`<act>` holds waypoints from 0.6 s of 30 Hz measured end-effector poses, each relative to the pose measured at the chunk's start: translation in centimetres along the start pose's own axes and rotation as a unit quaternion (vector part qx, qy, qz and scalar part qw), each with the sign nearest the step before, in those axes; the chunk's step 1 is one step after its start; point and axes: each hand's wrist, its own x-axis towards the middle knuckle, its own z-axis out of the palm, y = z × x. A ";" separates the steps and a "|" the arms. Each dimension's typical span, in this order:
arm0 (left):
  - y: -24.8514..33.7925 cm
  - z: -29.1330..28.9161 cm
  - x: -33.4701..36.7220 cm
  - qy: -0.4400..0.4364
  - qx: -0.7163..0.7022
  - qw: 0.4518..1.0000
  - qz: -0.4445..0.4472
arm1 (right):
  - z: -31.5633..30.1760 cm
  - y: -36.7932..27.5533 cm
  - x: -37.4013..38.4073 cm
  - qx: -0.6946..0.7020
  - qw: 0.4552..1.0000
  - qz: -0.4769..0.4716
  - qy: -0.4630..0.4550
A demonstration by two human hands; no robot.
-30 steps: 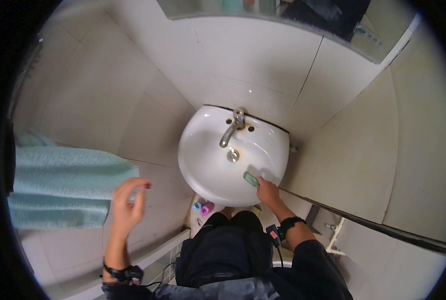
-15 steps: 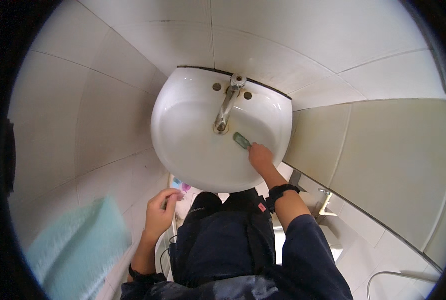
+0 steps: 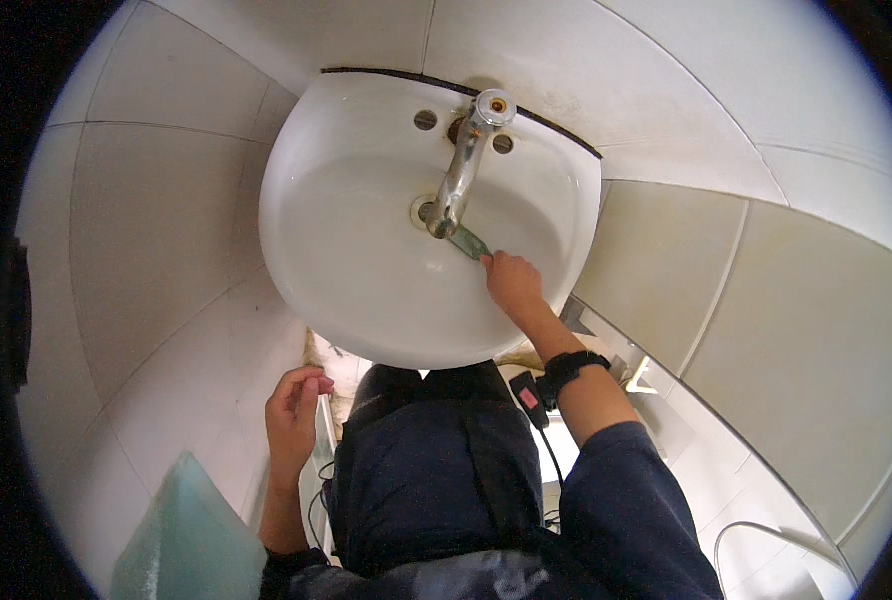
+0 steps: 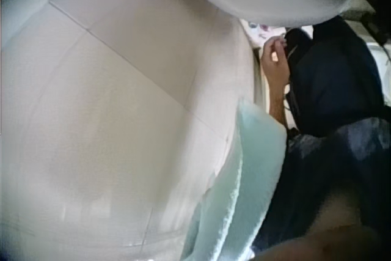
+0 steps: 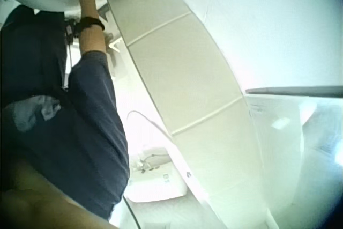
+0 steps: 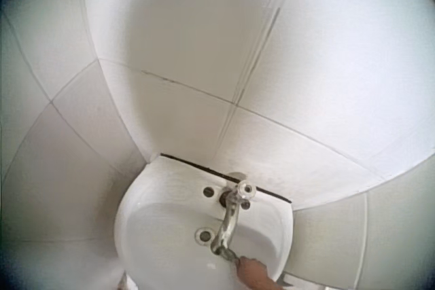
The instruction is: Scrubbing a bathroom sink with a brush and cleaning product and then rinsing it.
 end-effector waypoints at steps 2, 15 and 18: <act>-0.4 0.7 0.2 0.013 -0.022 1.000 -0.008 | 0.3 -0.4 0.6 0.003 1.000 -0.004 -0.025; 0.4 0.4 1.8 0.040 -0.033 0.998 -0.029 | 0.8 -1.5 2.8 0.024 0.998 -0.031 -0.038; 0.4 0.9 2.1 0.030 -0.031 0.999 -0.030 | 2.9 -2.1 5.6 0.090 0.994 -0.047 0.050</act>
